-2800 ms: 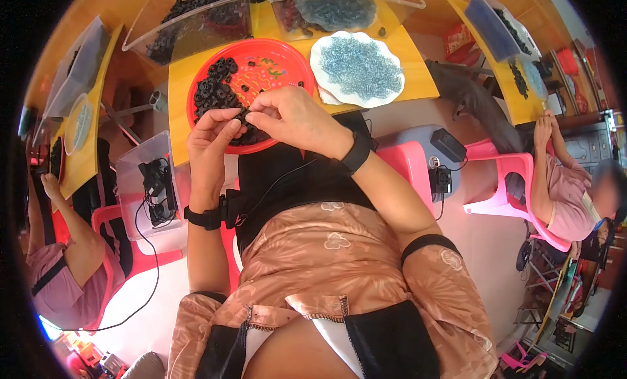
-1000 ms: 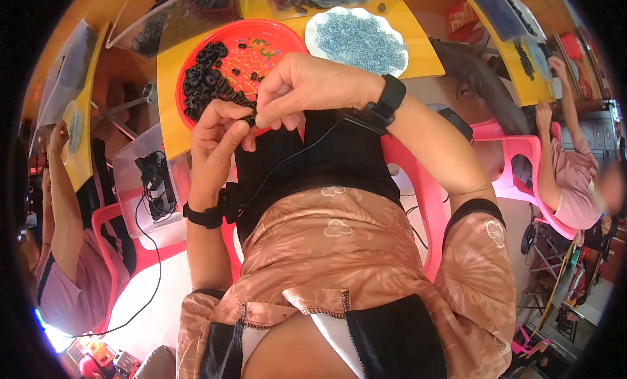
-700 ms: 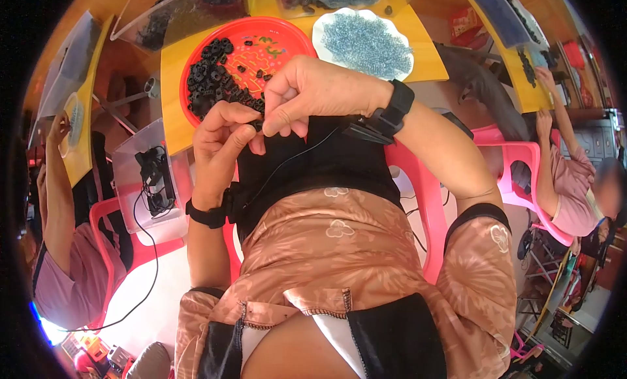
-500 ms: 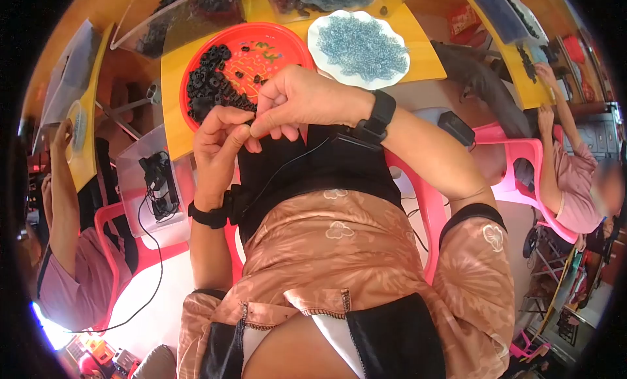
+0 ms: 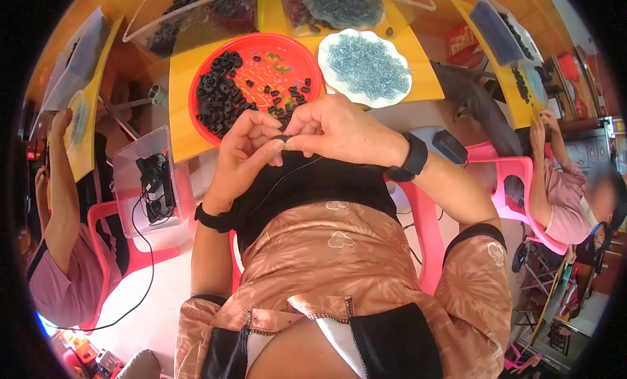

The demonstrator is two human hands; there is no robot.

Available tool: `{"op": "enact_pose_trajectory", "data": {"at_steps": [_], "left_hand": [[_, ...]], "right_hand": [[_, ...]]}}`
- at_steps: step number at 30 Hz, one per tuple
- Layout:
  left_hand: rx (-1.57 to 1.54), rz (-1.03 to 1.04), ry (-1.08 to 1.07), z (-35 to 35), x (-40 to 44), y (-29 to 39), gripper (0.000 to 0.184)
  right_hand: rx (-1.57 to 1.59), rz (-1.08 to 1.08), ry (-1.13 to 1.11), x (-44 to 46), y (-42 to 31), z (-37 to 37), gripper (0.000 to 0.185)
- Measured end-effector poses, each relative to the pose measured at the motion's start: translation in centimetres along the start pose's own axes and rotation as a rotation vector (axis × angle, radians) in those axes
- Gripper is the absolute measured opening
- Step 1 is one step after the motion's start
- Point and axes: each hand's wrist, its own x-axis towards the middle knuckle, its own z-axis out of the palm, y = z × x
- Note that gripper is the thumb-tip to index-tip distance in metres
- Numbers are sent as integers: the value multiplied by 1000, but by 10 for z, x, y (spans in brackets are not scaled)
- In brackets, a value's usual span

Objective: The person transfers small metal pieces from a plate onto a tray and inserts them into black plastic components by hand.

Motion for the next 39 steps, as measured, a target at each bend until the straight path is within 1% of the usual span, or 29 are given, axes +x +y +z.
{"op": "enact_pose_trajectory", "data": {"at_steps": [2,5,7,9,11,12,14,16,18,21,22,24,28,29,31,32,35,36,39], "left_hand": [[65,7,6,-1,1,-2,26],[79,98,115,-1,2,-3,24],[63,168,297,-4,5,-1,22],[41,216,451,-11,7,-3,19],[22,253,577,-23,7,-5,17],[13,239,609,-27,7,-6,16],[-8,212,668,-32,7,-7,15],[-26,205,677,-33,7,-8,14],[-39,207,688,-34,7,-8,14],[-70,222,712,-35,7,-10,15],[-93,233,724,-36,7,-11,16],[-141,246,747,-39,7,-12,18],[-220,258,781,-42,6,-14,23],[-233,263,787,-42,6,-14,23],[-226,263,789,-41,7,-13,22],[-222,261,791,-40,7,-13,22],[-216,241,788,-40,6,-11,22],[-220,234,789,-41,6,-11,22],[-227,217,799,-41,6,-10,22]], "right_hand": [[-55,81,-78,6,-8,-8,11],[-151,143,-83,16,-22,-28,14],[-2,-236,127,34,-26,-57,12],[-442,-281,493,42,-60,-95,11],[-258,-296,602,48,-74,-93,11],[-163,-303,651,53,-76,-89,11],[-265,-269,491,63,-45,-76,14],[-384,-244,335,69,-12,-57,16],[-513,-233,175,75,5,-34,16],[-696,-250,125,87,12,-22,12],[-666,-219,85,91,9,-23,9],[-657,-210,77,97,1,-25,11],[-649,-234,47,112,-14,-16,19],[-685,-310,52,122,-8,-11,21],[-756,-462,62,135,-20,4,26],[-644,-118,-45,130,-25,6,28],[-851,-478,-32,144,12,17,29],[-867,-503,-45,142,12,16,27],[-936,-299,-85,128,10,3,24]]}}
